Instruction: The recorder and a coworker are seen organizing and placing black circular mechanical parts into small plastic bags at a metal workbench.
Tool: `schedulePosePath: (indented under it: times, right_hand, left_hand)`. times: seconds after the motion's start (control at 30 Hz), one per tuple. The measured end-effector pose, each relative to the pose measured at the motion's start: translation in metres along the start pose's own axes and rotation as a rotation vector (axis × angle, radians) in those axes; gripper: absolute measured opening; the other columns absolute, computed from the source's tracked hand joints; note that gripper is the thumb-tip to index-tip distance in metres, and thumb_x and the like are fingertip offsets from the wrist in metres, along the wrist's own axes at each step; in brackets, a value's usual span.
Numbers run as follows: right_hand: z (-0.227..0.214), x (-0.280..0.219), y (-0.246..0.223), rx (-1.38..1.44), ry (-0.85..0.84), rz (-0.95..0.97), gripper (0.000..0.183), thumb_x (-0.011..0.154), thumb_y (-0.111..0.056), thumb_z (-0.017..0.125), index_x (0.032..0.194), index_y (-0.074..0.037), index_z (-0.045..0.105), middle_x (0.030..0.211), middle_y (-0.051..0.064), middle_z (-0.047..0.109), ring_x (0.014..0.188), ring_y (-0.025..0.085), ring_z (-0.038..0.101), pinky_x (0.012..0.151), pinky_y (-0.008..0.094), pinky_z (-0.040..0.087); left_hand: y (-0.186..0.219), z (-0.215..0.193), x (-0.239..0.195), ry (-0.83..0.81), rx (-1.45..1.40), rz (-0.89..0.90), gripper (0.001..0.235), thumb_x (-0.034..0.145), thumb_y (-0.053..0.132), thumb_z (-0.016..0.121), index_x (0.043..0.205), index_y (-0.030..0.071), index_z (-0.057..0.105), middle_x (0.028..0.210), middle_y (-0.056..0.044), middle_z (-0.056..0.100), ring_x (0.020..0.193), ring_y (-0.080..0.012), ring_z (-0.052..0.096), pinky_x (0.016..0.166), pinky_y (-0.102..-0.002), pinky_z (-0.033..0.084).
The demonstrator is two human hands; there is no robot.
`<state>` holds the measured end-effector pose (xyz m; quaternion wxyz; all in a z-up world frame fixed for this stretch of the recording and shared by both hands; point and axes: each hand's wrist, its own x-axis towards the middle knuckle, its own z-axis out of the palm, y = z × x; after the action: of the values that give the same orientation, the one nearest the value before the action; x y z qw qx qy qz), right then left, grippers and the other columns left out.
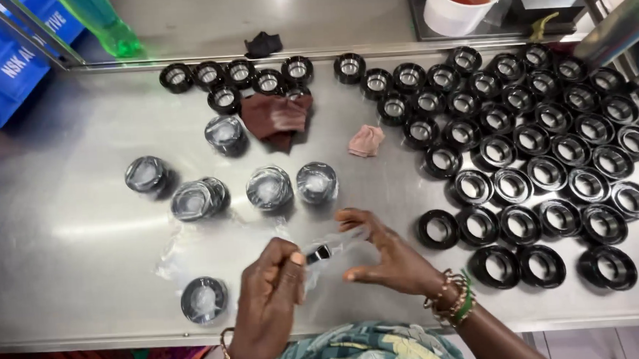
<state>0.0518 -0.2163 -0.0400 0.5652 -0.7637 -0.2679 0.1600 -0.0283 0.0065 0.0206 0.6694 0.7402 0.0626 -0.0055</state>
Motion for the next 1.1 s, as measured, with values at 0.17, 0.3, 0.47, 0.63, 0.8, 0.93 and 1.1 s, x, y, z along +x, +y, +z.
schedulePosePath:
  times: [0.17,0.3,0.47,0.63,0.8,0.93,1.1]
  right_hand:
    - [0.028,0.011,0.011,0.003,-0.116,-0.111,0.062,0.083,-0.027,0.084,0.137,-0.012,0.057,0.141,0.008,0.055,0.13,0.025,0.057,0.107,0.044,0.053]
    - [0.04,0.004,0.056,-0.17,-0.115,-0.019,0.033,0.103,-0.031,0.065,0.135,-0.023,0.07,0.108,0.001,0.075,0.096,0.019,0.075,0.087,0.035,0.063]
    - [0.044,0.006,0.039,0.034,0.184,0.167,0.023,0.104,-0.021,0.061,0.123,-0.01,0.071,0.091,0.001,0.076,0.075,0.017,0.071,0.065,0.03,0.059]
    - [0.045,0.002,0.007,-0.193,0.147,-0.068,0.036,0.094,-0.011,0.058,0.129,-0.008,0.063,0.122,0.007,0.071,0.113,0.028,0.064,0.098,0.042,0.052]
    - [0.029,-0.008,0.002,-0.399,-0.345,0.168,0.034,0.09,-0.033,0.069,0.12,-0.017,0.07,0.16,0.003,0.042,0.151,0.026,0.03,0.12,0.051,0.029]
    - [0.008,-0.027,0.039,-0.413,-0.37,0.224,0.034,0.09,-0.03,0.071,0.121,-0.017,0.069,0.165,0.005,0.033,0.153,0.027,0.025,0.118,0.05,0.032]
    - [-0.036,-0.047,0.064,-0.234,-0.087,0.502,0.06,0.091,-0.021,0.069,0.147,-0.022,0.049,0.14,0.002,0.065,0.123,0.018,0.066,0.1,0.035,0.059]
  left_hand:
    - [0.023,0.009,-0.016,-0.122,-0.063,0.042,0.02,0.104,0.016,0.053,0.091,0.002,0.06,0.07,-0.001,0.057,0.061,-0.008,0.052,0.055,-0.025,0.046]
    - [0.018,0.005,-0.015,-0.001,-0.019,0.231,0.018,0.104,0.016,0.058,0.098,-0.001,0.061,0.085,-0.006,0.059,0.077,-0.0111,0.057,0.066,-0.026,0.051]
    - [-0.056,0.04,-0.001,-0.045,-0.217,0.026,0.037,0.098,0.025,0.054,0.129,0.006,0.045,0.11,-0.007,0.064,0.095,-0.0123,0.067,0.071,-0.03,0.063]
    - [-0.126,0.044,-0.001,-0.058,-0.852,-0.362,0.052,0.1,0.036,0.051,0.135,-0.002,0.05,0.11,-0.017,0.068,0.088,-0.0197,0.071,0.064,-0.034,0.067]
    - [-0.07,0.046,0.007,-0.207,-0.666,-0.733,0.04,0.099,0.029,0.058,0.129,0.006,0.047,0.109,-0.016,0.068,0.077,-0.0183,0.074,0.053,-0.026,0.06]
    - [-0.114,0.069,0.025,-0.264,-0.234,-0.647,0.038,0.096,0.017,0.061,0.129,0.01,0.042,0.112,-0.015,0.068,0.083,-0.0235,0.074,0.058,-0.028,0.061]
    - [-0.167,0.068,0.051,-0.242,0.974,0.318,0.038,0.092,0.004,0.055,0.13,0.006,0.052,0.137,-0.018,0.057,0.132,-0.0389,0.052,0.097,-0.05,0.052]
